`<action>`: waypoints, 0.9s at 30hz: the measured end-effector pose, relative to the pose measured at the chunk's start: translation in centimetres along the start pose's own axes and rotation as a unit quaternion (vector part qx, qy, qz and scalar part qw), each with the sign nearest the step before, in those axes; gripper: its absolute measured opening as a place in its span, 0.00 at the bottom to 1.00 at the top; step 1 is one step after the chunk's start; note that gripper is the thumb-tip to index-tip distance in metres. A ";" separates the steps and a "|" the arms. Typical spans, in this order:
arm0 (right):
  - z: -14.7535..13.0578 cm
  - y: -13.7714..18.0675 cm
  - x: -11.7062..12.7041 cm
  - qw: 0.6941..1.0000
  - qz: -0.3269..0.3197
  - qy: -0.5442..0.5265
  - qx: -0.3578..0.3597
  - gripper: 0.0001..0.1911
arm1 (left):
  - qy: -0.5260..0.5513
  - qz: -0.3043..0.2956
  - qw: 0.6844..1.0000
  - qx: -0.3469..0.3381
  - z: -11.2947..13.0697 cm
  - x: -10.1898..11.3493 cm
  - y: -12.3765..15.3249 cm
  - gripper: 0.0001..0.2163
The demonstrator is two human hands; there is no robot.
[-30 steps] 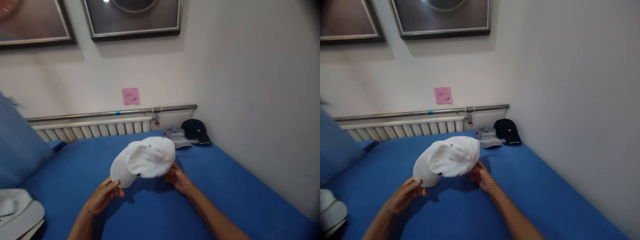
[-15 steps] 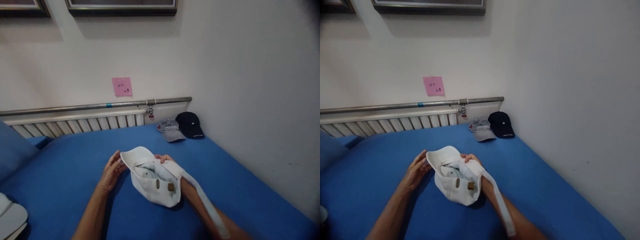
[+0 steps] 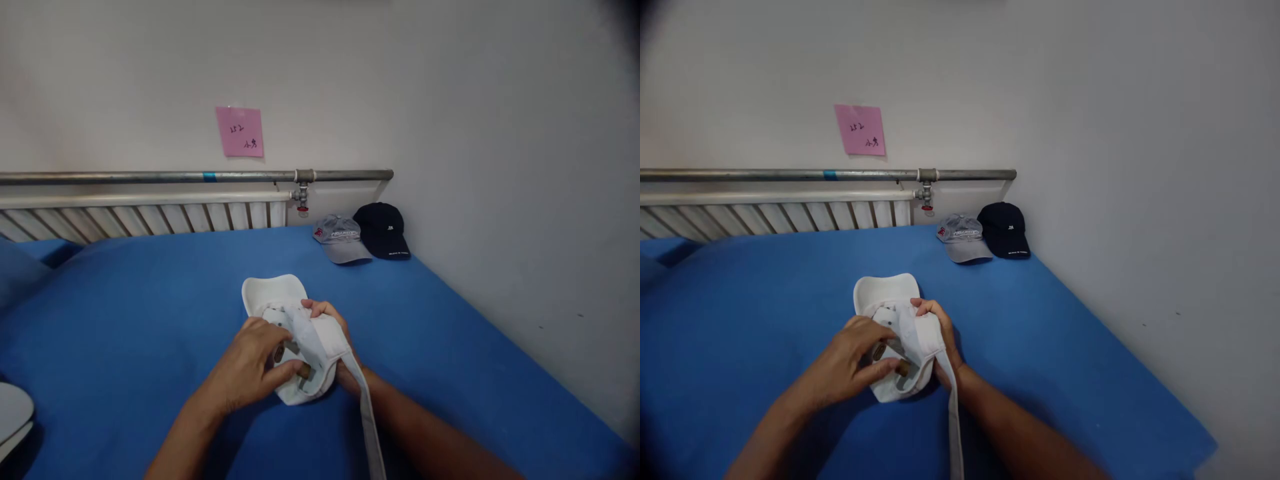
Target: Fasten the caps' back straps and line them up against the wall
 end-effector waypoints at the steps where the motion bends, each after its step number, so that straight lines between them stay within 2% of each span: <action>1: -0.2 0.1 -0.1 1.000 -0.002 0.017 0.004 0.06 | 0.006 -0.029 0.999 0.020 -0.1 -0.3 0.1 0.15; 3: -0.7 0.1 -0.1 0.998 0.000 0.053 0.019 0.05 | 0.040 -0.074 0.995 0.053 -0.6 -0.5 0.5 0.16; 5: -1.0 -0.2 0.1 0.996 0.007 0.079 0.034 0.04 | 0.110 -0.109 0.985 0.081 -1.4 -0.6 1.1 0.12; 7: -0.9 -0.6 0.2 0.996 0.005 0.087 0.033 0.03 | 0.218 -0.110 0.960 0.137 -3.0 -0.5 1.7 0.08; 8: -0.7 -0.8 0.2 0.996 0.001 0.089 0.026 0.03 | 0.276 -0.088 0.940 0.177 -4.1 -0.3 2.0 0.07; 10: -0.3 -1.0 0.2 0.994 -0.006 0.109 0.016 0.04 | 0.377 0.003 0.891 0.252 -6.6 0.5 2.5 0.06; 12: -0.1 -1.1 0.0 0.990 -0.017 0.137 0.005 0.06 | 0.437 0.094 0.848 0.284 -8.5 1.3 3.1 0.06; 14: -0.1 -1.1 -0.3 0.985 -0.041 0.166 0.006 0.06 | 0.471 0.118 0.825 0.289 -9.3 1.4 3.3 0.07; 17: -1.4 -1.5 -0.2 0.973 -0.054 0.212 0.068 0.06 | 0.486 0.069 0.822 0.289 -9.0 0.5 3.3 0.09; 20: -4.0 -1.8 0.9 0.952 -0.006 0.262 0.159 0.09 | 0.476 0.064 0.828 0.289 -8.9 0.3 3.1 0.10; 23: -7.8 -0.5 1.3 0.926 0.033 0.267 0.266 0.12 | 0.458 0.063 0.834 0.303 -9.1 0.0 3.1 0.10; 25: -10.3 1.8 0.3 0.897 0.012 0.271 0.349 0.10 | 0.446 0.061 0.839 0.307 -9.2 0.0 3.0 0.09; 27: -12.1 4.8 -1.4 0.857 -0.051 0.283 0.427 0.11 | 0.440 0.067 0.840 0.310 -9.3 0.1 3.0 0.09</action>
Point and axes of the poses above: each hand's wrist, its own y-axis away from the middle knuckle, its own x-axis out of the back of the hand, z = x × y, the point moved 8 cm from there along -y, towards the middle knuckle, and after that the axes turned 10 degrees about z, right-handed, at the moved point
